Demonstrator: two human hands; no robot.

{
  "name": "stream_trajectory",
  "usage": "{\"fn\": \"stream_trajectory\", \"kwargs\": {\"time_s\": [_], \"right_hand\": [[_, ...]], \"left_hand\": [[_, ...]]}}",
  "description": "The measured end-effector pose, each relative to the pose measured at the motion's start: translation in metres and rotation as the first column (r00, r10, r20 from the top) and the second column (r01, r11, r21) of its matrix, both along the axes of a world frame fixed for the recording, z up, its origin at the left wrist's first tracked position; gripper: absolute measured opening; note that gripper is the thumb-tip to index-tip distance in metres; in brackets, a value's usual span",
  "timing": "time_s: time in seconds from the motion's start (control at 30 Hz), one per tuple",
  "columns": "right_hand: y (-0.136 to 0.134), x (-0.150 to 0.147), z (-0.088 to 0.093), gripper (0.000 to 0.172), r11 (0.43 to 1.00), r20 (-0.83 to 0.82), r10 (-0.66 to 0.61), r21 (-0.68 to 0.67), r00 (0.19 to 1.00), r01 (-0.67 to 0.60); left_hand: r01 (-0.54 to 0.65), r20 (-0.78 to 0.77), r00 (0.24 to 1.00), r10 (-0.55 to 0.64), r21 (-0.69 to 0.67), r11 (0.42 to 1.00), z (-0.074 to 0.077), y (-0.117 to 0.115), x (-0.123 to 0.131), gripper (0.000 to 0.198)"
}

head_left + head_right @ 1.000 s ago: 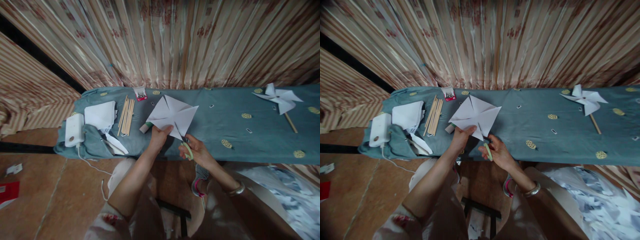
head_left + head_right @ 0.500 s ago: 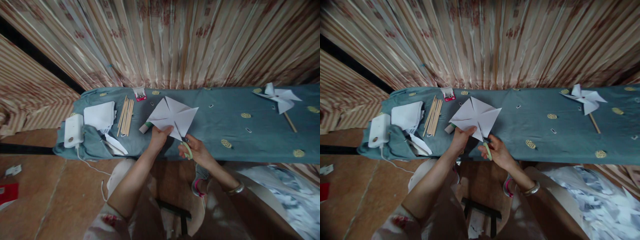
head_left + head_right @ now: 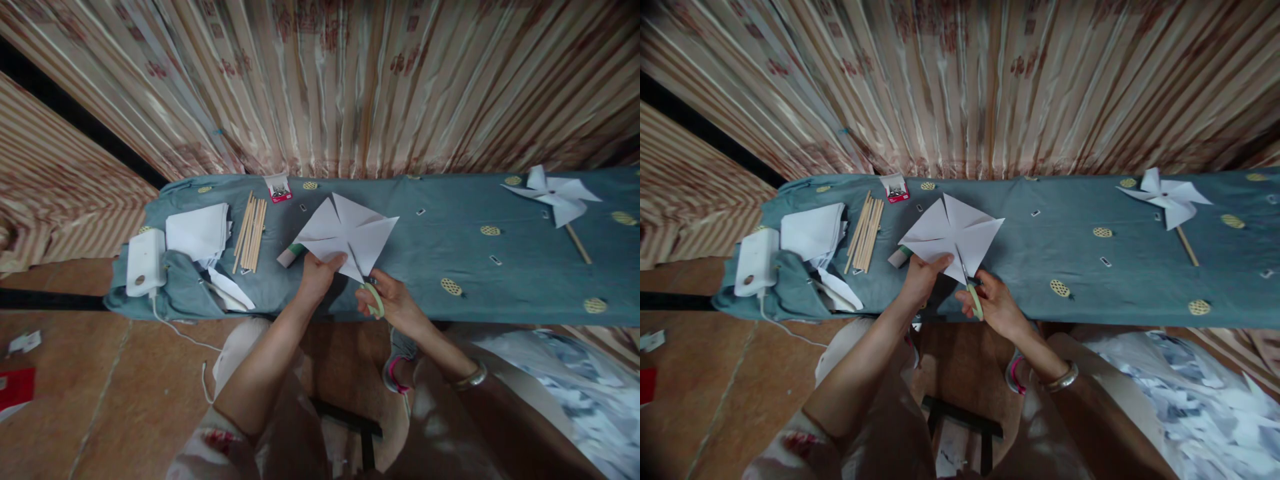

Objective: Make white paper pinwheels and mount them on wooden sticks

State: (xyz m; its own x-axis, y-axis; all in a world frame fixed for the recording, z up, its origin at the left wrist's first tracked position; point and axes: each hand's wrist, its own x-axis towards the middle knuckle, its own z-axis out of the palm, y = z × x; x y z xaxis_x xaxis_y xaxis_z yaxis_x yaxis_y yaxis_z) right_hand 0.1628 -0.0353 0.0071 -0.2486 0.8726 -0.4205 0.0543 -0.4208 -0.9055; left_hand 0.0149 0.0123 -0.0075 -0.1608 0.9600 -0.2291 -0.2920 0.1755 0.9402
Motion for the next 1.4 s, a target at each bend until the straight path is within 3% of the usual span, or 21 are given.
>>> {"fn": "stream_trajectory", "kwargs": {"time_s": [0.43, 0.57, 0.67, 0.73, 0.87, 0.97, 1.07, 1.13, 1.4], "right_hand": [[0.0, 0.001, 0.001, 0.056, 1.0, 0.03, -0.017, -0.011, 0.999, 0.017], [-0.003, 0.01, -0.006, 0.066, 0.998, 0.039, 0.055, -0.022, 0.998, -0.054], [-0.005, 0.031, -0.005, 0.062, 0.984, 0.168, 0.176, 0.007, 0.97, -0.18], [-0.005, 0.051, 0.001, 0.049, 0.964, 0.374, 0.208, 0.076, 0.904, -0.253], [0.0, 0.097, 0.013, 0.027, 0.934, 0.72, 0.077, 0.189, 0.69, -0.302], [0.005, 0.124, 0.011, 0.021, 0.924, 0.885, -0.144, 0.28, 0.442, -0.26], [0.01, 0.135, 0.001, 0.024, 0.906, 0.935, -0.284, 0.334, 0.211, -0.259], [0.013, 0.133, -0.005, 0.026, 0.893, 0.938, -0.316, 0.345, 0.142, -0.289], [0.017, 0.104, -0.004, 0.025, 0.85, 0.937, -0.348, 0.334, 0.042, -0.406]], "left_hand": [[0.012, 0.007, 1.0, -0.013, 0.02, 1.0, -0.002, 0.001, 0.001, 0.024], [-0.007, 0.026, 1.0, 0.006, 0.036, 0.999, -0.003, 0.003, 0.001, 0.025], [-0.026, 0.048, 0.999, 0.023, 0.051, 0.998, -0.003, 0.005, 0.001, 0.028], [-0.021, 0.073, 0.997, 0.017, 0.052, 0.998, -0.002, 0.006, 0.001, 0.029], [0.016, 0.06, 0.998, -0.018, 0.048, 0.999, -0.002, 0.004, 0.004, 0.03], [0.059, 0.049, 0.997, -0.06, 0.02, 0.998, -0.005, 0.002, 0.01, 0.032], [0.114, 0.049, 0.993, -0.112, -0.035, 0.993, -0.012, 0.002, 0.019, 0.029], [0.142, 0.034, 0.99, -0.14, -0.051, 0.989, -0.017, 0.002, 0.024, 0.026], [0.137, 0.018, 0.99, -0.139, 0.067, 0.988, -0.026, 0.001, 0.012, 0.04]]}}
